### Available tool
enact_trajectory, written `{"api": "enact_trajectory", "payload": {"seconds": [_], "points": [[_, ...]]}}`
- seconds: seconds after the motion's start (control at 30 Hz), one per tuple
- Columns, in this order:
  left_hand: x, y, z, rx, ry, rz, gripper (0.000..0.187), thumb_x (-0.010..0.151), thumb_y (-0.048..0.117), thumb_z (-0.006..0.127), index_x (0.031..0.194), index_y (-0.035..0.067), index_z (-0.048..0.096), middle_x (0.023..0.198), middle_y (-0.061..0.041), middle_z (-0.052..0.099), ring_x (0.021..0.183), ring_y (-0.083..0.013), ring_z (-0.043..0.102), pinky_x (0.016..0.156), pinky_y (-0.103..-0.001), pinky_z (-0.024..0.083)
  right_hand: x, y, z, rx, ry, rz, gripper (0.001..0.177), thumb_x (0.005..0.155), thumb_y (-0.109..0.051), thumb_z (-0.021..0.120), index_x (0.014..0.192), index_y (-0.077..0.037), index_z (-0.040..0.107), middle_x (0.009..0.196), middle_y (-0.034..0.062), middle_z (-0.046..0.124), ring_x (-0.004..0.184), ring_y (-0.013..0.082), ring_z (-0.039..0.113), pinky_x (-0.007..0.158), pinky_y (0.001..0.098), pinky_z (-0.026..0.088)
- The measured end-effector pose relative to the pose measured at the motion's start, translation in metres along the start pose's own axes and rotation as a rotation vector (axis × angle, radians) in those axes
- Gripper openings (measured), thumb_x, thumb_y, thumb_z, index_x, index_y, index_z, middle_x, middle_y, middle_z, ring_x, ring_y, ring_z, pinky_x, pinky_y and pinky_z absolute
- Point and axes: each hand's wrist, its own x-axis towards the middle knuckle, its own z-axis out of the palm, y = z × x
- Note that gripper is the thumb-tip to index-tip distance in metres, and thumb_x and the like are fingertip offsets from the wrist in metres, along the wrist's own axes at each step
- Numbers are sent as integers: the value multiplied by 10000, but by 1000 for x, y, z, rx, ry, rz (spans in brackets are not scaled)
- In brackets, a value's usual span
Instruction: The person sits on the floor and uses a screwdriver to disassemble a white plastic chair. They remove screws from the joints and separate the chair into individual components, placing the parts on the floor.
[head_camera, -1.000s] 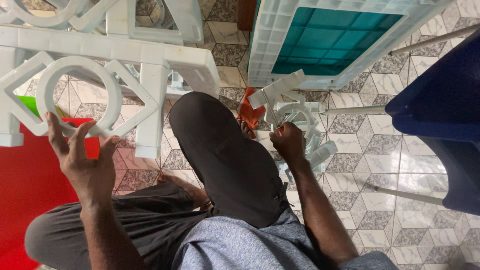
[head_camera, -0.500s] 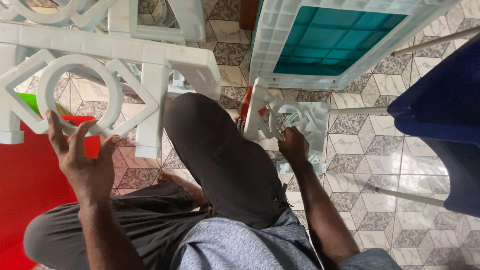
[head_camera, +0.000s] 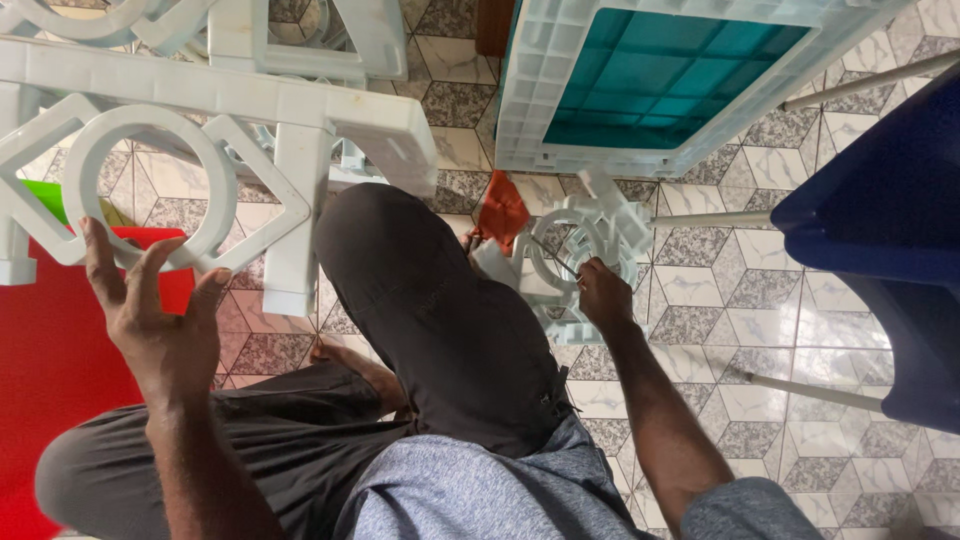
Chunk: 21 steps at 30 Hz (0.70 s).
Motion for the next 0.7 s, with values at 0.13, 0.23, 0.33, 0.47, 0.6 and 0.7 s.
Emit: {"api": "enact_trajectory", "payload": {"seconds": [0.13,0.23,0.33,0.47,0.6,0.7], "points": [[-1,2,-1,-17,-3,-15,454,934,130,946,1309,82,694,1779,-178,200,1665,-375,263,1283,-485,383,2,22,4,-22,-52,-70,140,856,16,656,954,-83,664,1069,52,671,904,318,705,763,458,569],[-2,1,-2,18,-12,-7,454,909,76,924,1304,65,700,1790,-174,207,1675,-386,252,1292,-487,367,5,40,6,-33,-78,-160,215,829,51,647,1002,-75,654,1097,60,656,899,307,713,756,441,578],[-4,-1,-2,36,-17,-4,465,924,93,937,1316,70,688,1785,-177,202,1666,-374,277,1274,-464,401,9,61,9,-119,-186,-178,250,840,77,623,1034,-79,642,1138,54,636,900,277,719,755,412,601],[-6,-6,-2,21,-19,42,444,930,43,920,1291,40,661,1789,-184,200,1663,-370,254,1299,-451,391,17,95,8,-262,-281,-229,339,805,139,583,1048,-90,638,1220,44,614,916,288,717,765,416,613],[-9,-9,-2,12,-30,74,425,959,23,897,1296,15,638,1781,-196,185,1626,-345,278,1273,-415,429,18,127,7,-260,-292,-310,351,803,117,594,1077,-101,623,1226,55,607,955,293,707,761,423,604],[-12,-9,-2,10,-49,57,421,973,6,882,1309,4,629,1790,-200,170,1633,-349,267,1271,-399,429,16,150,15,-274,-231,-399,398,781,106,606,1115,-109,604,1266,65,601,941,312,698,754,435,597]]}}
